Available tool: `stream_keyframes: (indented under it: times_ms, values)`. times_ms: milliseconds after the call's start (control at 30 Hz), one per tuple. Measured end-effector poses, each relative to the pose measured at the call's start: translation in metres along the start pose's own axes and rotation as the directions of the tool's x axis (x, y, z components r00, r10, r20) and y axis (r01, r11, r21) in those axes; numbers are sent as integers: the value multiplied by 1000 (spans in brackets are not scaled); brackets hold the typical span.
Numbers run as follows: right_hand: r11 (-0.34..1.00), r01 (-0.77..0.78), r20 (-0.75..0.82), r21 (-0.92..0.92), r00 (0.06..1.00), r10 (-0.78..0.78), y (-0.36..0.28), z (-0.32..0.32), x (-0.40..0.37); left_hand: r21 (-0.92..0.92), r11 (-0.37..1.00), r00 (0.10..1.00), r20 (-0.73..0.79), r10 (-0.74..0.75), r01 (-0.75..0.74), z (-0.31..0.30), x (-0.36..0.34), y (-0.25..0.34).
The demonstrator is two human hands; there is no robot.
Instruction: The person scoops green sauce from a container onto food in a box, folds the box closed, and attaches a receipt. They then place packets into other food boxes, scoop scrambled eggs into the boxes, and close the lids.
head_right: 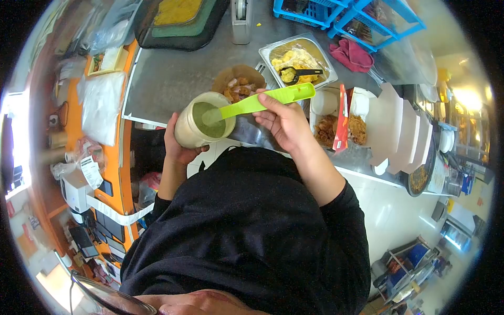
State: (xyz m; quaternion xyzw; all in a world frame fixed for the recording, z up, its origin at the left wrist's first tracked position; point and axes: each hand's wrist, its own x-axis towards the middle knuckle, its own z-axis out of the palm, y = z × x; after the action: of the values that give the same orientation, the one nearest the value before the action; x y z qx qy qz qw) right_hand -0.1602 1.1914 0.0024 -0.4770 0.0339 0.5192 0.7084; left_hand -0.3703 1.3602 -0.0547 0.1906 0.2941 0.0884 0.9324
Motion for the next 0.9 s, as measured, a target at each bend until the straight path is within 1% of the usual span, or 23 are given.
stream_keyframes:
  times_ms: [100,200,333,367,467,500,600,633,733,833,867,900]
  values:
    - [999,28,-44,21,999,-27,-7,-7,10,-26,1000,999,-34,2,-3,-6,-2,1]
    - [990,140,-119,7,983,-138,-15,-16,18,-39,998,997,-58,47,-49,-16,-7,4]
    - [945,296,-204,-138,926,-319,-15,-28,30,-40,990,988,-85,128,-132,-30,-17,14]
    - [936,287,-222,-203,918,-330,-10,-32,33,-46,987,982,-112,151,-157,-30,-19,16]
    - [908,263,-205,-326,918,-339,7,-26,42,-68,984,986,-22,166,-167,-48,-20,20]
    - [895,284,-186,-343,914,-361,11,-21,47,-75,982,985,-14,171,-171,-50,-20,21]
    - [744,484,-113,-461,799,-590,17,-13,59,-100,980,985,2,175,-174,-51,-20,22]
    - [708,483,-95,-516,789,-608,15,-15,60,-110,979,985,-2,170,-169,-50,-20,22]
    - [657,468,-40,-592,796,-604,14,-18,51,-113,980,986,-3,164,-163,-48,-21,24]
    - [617,478,17,-626,799,-601,11,-14,50,-103,981,986,6,166,-164,-49,-22,22]
    - [564,508,42,-651,766,-641,9,-11,51,-98,982,986,12,166,-164,-49,-21,22]
    - [509,537,70,-673,730,-679,7,-6,55,-98,981,986,-28,165,-167,-45,-21,22]
